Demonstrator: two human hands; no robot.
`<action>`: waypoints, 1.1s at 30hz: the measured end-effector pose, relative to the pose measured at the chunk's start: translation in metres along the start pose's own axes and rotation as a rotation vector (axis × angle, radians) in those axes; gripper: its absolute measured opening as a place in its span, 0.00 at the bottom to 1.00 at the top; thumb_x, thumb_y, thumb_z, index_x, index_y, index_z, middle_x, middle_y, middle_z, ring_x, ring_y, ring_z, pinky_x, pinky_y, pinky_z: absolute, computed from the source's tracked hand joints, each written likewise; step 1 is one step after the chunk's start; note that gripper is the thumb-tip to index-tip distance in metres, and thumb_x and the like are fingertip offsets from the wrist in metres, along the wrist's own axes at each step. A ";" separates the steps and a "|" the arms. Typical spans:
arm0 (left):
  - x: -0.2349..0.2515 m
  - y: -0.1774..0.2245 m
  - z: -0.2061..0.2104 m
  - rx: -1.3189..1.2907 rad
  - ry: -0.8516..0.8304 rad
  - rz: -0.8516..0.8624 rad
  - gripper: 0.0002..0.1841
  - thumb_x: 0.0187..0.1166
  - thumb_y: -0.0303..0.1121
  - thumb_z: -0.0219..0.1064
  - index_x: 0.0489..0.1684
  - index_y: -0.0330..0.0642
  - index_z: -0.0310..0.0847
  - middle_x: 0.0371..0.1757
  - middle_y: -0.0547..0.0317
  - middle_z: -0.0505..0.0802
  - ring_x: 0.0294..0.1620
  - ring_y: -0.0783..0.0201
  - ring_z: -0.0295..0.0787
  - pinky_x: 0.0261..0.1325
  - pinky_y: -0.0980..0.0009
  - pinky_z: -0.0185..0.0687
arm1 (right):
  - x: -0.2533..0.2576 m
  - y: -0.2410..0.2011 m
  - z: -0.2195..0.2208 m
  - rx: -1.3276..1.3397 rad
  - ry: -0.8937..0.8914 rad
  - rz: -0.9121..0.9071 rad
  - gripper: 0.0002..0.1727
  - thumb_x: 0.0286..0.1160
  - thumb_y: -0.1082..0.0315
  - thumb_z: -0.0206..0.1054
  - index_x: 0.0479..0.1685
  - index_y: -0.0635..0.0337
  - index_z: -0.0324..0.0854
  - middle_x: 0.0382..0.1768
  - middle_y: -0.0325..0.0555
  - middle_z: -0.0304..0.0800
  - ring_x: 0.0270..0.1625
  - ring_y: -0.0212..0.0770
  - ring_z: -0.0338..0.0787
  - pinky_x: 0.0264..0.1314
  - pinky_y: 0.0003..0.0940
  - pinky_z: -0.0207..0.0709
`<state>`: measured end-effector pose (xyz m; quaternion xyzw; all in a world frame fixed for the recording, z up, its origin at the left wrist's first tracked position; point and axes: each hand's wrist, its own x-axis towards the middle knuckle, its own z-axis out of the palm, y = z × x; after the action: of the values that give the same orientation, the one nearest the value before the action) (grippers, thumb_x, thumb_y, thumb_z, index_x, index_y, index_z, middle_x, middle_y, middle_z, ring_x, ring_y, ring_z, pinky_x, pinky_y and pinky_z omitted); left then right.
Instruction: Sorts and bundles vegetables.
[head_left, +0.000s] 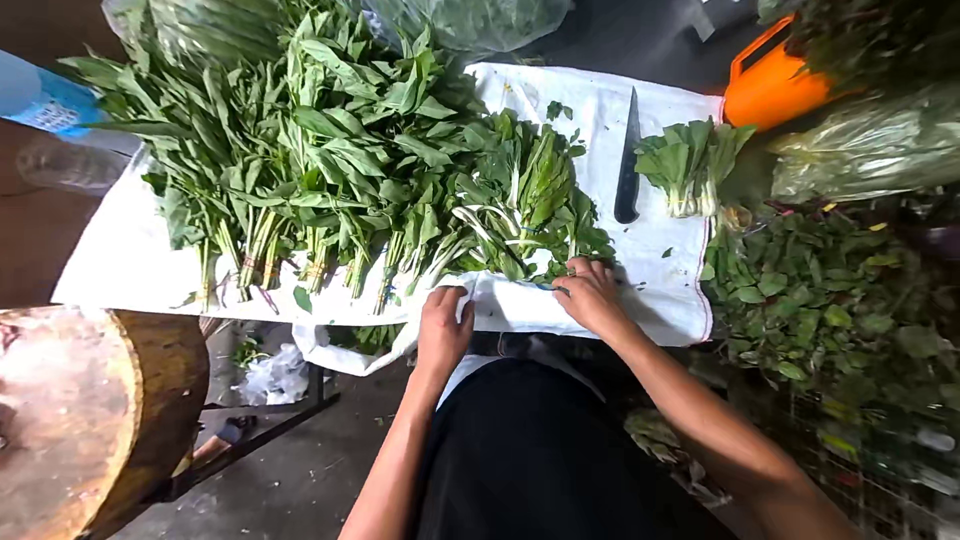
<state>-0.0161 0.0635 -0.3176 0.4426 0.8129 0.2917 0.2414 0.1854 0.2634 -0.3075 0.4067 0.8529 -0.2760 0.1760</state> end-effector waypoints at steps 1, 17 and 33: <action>0.004 0.004 0.004 -0.006 -0.042 0.012 0.15 0.83 0.36 0.65 0.56 0.34 0.87 0.57 0.42 0.92 0.59 0.47 0.89 0.67 0.49 0.83 | 0.003 0.000 0.002 -0.007 -0.003 -0.007 0.14 0.82 0.57 0.64 0.53 0.48 0.94 0.74 0.56 0.79 0.77 0.61 0.74 0.79 0.65 0.62; 0.077 0.067 0.007 -0.885 -0.594 0.068 0.07 0.80 0.30 0.70 0.42 0.34 0.86 0.35 0.59 0.92 0.35 0.71 0.88 0.46 0.70 0.87 | -0.034 -0.029 -0.024 1.437 0.122 -0.180 0.09 0.73 0.65 0.64 0.40 0.57 0.89 0.41 0.40 0.93 0.47 0.36 0.90 0.59 0.37 0.84; 0.055 0.080 0.025 -0.662 -0.372 0.256 0.09 0.76 0.27 0.67 0.43 0.28 0.88 0.46 0.42 0.92 0.52 0.53 0.90 0.61 0.56 0.84 | -0.047 -0.049 -0.029 1.893 -0.789 -0.543 0.45 0.72 0.24 0.54 0.89 0.36 0.68 0.15 0.32 0.83 0.06 0.23 0.71 0.08 0.20 0.68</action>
<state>0.0196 0.1529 -0.2880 0.4838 0.5558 0.4802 0.4758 0.1731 0.2278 -0.2437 0.0553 0.2350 -0.9703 -0.0156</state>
